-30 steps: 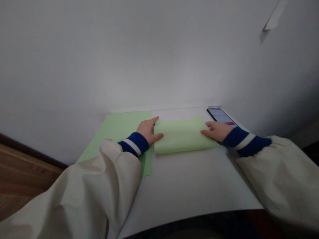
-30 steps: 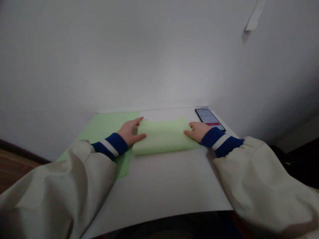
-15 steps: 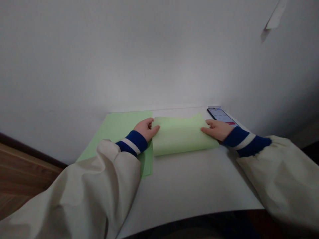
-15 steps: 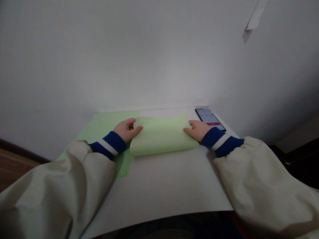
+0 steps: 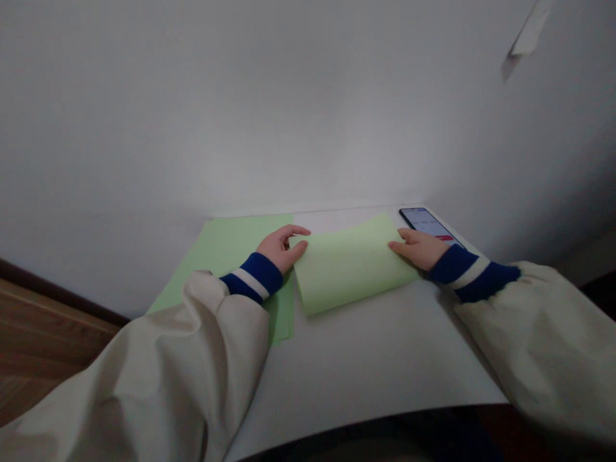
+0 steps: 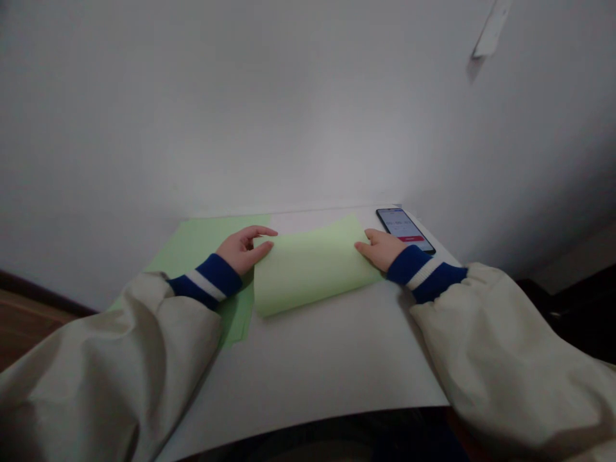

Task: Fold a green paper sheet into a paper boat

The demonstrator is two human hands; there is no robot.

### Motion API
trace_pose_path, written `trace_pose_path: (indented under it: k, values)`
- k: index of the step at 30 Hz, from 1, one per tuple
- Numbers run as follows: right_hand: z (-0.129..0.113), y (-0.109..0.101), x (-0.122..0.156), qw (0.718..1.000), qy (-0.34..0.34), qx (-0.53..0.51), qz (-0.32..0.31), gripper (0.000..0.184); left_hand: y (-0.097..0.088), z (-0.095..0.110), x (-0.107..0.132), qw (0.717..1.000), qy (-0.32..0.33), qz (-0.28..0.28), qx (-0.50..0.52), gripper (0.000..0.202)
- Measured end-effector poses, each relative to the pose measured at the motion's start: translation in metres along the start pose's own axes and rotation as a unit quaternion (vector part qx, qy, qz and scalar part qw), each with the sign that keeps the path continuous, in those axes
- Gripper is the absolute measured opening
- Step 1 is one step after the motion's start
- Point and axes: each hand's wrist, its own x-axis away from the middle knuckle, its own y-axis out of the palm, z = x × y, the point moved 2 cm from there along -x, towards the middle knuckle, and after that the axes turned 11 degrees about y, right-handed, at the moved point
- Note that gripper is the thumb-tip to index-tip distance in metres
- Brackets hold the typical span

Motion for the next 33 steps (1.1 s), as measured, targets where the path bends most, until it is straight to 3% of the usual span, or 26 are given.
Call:
trace_pose_path:
  k: [3, 7, 9, 12, 15, 17, 23, 29, 33]
  values:
    - [0.001, 0.001, -0.001, 1.0, -0.008, 0.001, 0.006, 0.022, 0.0, 0.002, 0.0, 1.0, -0.003, 0.001, -0.012, 0.03]
    - [0.01, 0.005, -0.007, 0.998, -0.025, -0.041, -0.039, 0.022, -0.002, 0.005, 0.0, 1.0, 0.013, 0.006, -0.026, 0.029]
    - [0.014, 0.004, -0.01, 0.993, -0.037, -0.105, -0.045, 0.042, -0.003, 0.006, 0.0, 0.999, 0.025, 0.009, -0.034, 0.028]
    - [0.015, -0.001, -0.012, 0.989, -0.06, -0.136, -0.007, 0.075, -0.004, 0.005, 0.001, 0.998, 0.039, 0.01, -0.038, 0.026]
    - [0.011, -0.004, -0.011, 0.988, -0.09, -0.126, -0.019, 0.087, -0.003, 0.005, 0.001, 0.998, 0.05, 0.008, -0.036, 0.025]
    - [0.008, -0.004, -0.011, 0.986, -0.127, -0.105, -0.021, 0.086, -0.003, 0.006, 0.001, 0.997, 0.062, 0.001, -0.037, 0.025]
    - [-0.008, 0.0, -0.014, 0.958, -0.283, -0.017, 0.049, 0.063, -0.002, 0.012, 0.002, 0.996, 0.079, -0.007, -0.052, 0.025]
    - [-0.034, 0.004, -0.017, 0.93, -0.365, 0.041, -0.016, 0.064, 0.0, 0.017, 0.006, 0.993, 0.091, -0.007, -0.077, 0.026]
    - [-0.054, 0.001, -0.012, 0.926, -0.37, 0.056, -0.046, 0.067, 0.005, 0.022, 0.008, 0.992, 0.091, 0.0, -0.085, 0.025]
